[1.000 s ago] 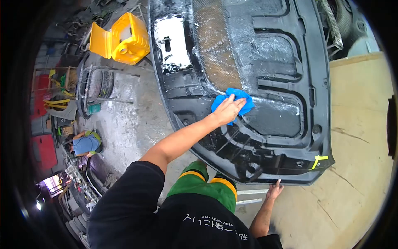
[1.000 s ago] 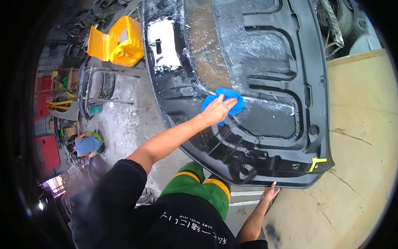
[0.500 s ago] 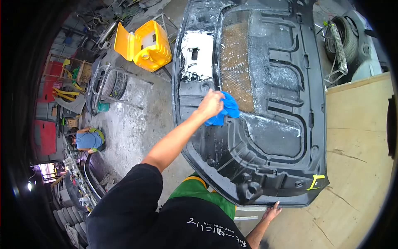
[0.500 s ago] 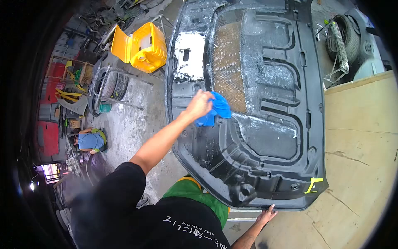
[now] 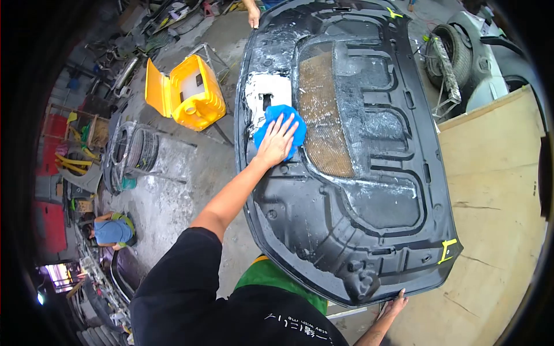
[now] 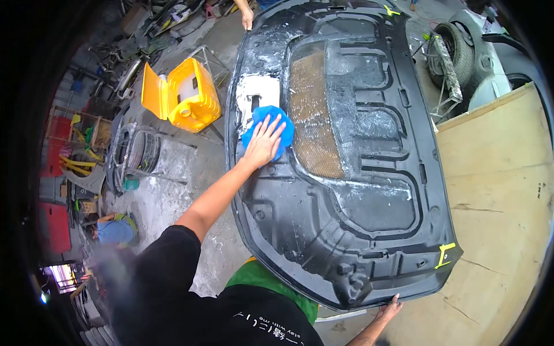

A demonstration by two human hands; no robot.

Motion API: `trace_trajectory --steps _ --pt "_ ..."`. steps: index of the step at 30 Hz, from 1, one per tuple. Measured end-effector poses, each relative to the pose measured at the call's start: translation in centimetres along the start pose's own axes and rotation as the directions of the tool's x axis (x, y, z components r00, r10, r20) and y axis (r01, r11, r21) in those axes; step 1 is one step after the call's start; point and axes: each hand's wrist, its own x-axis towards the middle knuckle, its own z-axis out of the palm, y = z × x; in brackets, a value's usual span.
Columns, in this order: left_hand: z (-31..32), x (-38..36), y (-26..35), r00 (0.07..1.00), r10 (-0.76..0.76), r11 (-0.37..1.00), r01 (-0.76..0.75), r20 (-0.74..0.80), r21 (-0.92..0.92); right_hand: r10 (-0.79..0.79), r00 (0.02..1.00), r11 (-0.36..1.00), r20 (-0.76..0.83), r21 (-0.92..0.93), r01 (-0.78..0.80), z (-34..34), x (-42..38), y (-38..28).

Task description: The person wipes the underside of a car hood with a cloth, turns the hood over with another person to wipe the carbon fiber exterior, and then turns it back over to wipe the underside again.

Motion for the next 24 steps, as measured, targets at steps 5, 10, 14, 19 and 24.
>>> trace_trajectory --steps 5,10,14,19,24 --pt "3.0 8.9 -4.0 0.983 -0.126 0.991 0.119 -0.136 -0.058 -0.054 0.998 0.996 -0.045 0.062 0.056 1.0 0.6 0.6" --pt "3.6 15.3 -2.8 0.91 -0.407 0.9 0.414 -0.078 0.138 -0.078 0.996 0.992 0.036 0.098 0.074 0.7 0.4 0.1" --pt "5.8 14.8 -4.0 0.946 -0.278 0.945 0.301 -0.167 0.129 -0.123 0.992 0.985 0.037 0.128 0.118 0.8 0.5 -0.1" --pt "0.9 0.5 -1.6 0.99 0.036 0.963 -0.07 -0.133 -0.261 -0.104 0.994 0.989 -0.018 0.106 0.106 0.5 1.6 1.0" --pt "-2.9 -9.4 -4.7 0.983 -0.168 0.845 0.107 -0.071 -0.524 -0.062 0.997 0.997 -0.036 0.053 0.064 2.0 -2.3 -0.7"
